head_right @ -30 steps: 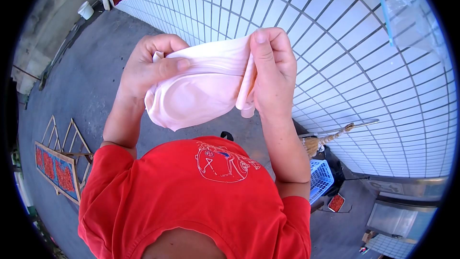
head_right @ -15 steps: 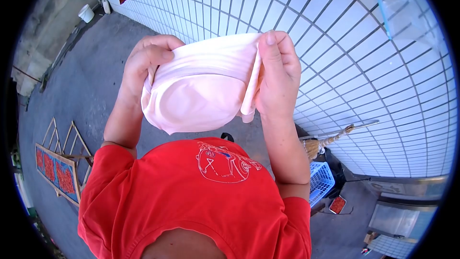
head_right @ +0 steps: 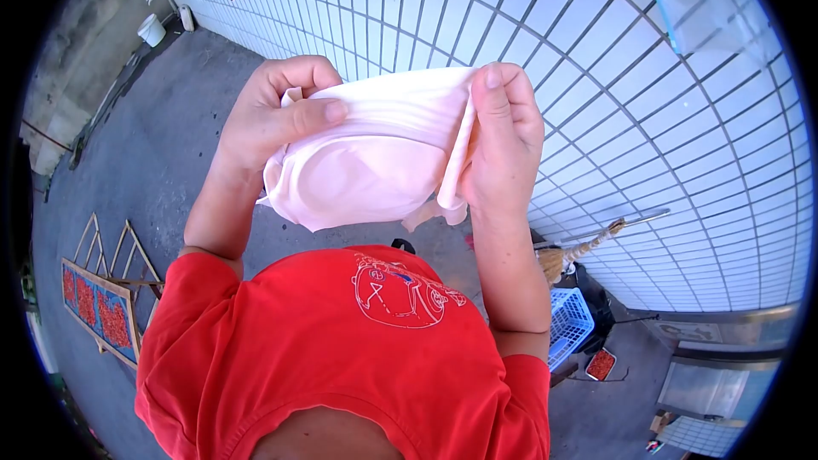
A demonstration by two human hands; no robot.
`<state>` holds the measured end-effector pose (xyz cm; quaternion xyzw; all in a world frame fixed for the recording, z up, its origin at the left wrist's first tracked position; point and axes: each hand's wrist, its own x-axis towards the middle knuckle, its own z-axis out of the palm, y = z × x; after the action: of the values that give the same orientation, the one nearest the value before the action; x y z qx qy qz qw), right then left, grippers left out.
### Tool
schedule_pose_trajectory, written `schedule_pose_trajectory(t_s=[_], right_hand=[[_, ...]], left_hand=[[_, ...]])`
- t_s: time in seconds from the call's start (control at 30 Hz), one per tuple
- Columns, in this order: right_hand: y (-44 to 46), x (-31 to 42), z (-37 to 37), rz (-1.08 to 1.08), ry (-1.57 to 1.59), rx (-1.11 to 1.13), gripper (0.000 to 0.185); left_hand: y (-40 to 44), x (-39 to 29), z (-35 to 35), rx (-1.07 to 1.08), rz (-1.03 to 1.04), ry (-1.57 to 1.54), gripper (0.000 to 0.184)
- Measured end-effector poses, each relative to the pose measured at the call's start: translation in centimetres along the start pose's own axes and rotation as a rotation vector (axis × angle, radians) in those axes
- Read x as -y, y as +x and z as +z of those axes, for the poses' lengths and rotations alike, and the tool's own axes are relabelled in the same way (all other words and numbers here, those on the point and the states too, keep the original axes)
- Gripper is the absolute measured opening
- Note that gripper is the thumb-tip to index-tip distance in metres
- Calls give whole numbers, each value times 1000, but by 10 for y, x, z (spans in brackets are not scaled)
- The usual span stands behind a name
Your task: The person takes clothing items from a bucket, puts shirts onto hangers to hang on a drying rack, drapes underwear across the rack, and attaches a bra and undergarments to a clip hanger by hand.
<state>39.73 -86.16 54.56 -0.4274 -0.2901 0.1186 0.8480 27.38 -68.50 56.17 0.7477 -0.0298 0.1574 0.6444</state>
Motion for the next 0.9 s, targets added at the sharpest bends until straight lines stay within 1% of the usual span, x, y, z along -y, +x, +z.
schedule_pose_trajectory(t_s=[0.07, 0.2, 0.27, 0.3, 0.37, 0.5, 0.6, 0.63, 0.67, 0.73, 0.77, 0.8, 0.83, 0.9], right_hand=[[-3, 2, -8, -10, 14, 10, 18], [-4, 8, -17, -8, 43, -7, 17], [-6, 10, -19, -7, 40, -23, 17], [-6, 11, -19, -7, 37, -38, 16], [-8, 13, -21, -4, 43, -29, 16], [-10, 14, -26, 14, 61, -34, 17], [-10, 12, -35, 16, 92, 10, 14], [-11, 12, -36, 11, 93, 10, 14], [-12, 16, -35, -1, -21, 27, 12], [-5, 30, -46, -103, -246, 36, 7], [0, 35, -53, -222, -335, 41, 6], [2, 45, -62, -206, -322, 58, 7], [5, 54, -67, -195, -314, 38, 9], [9, 74, -65, -170, -384, 25, 8]], left_hand=[[-1, 0, 5, -35, -17, 22, 13], [-3, 0, 13, -19, -6, -89, 16], [-2, 1, 17, 45, 5, -314, 26], [-2, 1, 17, 45, 6, -313, 26], [-2, 0, 17, 85, 27, -357, 38], [-1, 2, 23, 81, 17, -464, 44], [-2, 1, 25, 90, 28, -426, 43], [-3, -3, 25, 22, 26, -208, 43], [0, -8, 25, -36, 43, 14, 43], [0, -15, 28, -104, 57, 204, 40], [3, -12, 28, -196, 58, 300, 34], [12, -3, 23, -323, 194, 492, 27], [19, -2, 24, -445, 179, 488, 23], [30, -13, 19, -414, 124, 335, 20]])
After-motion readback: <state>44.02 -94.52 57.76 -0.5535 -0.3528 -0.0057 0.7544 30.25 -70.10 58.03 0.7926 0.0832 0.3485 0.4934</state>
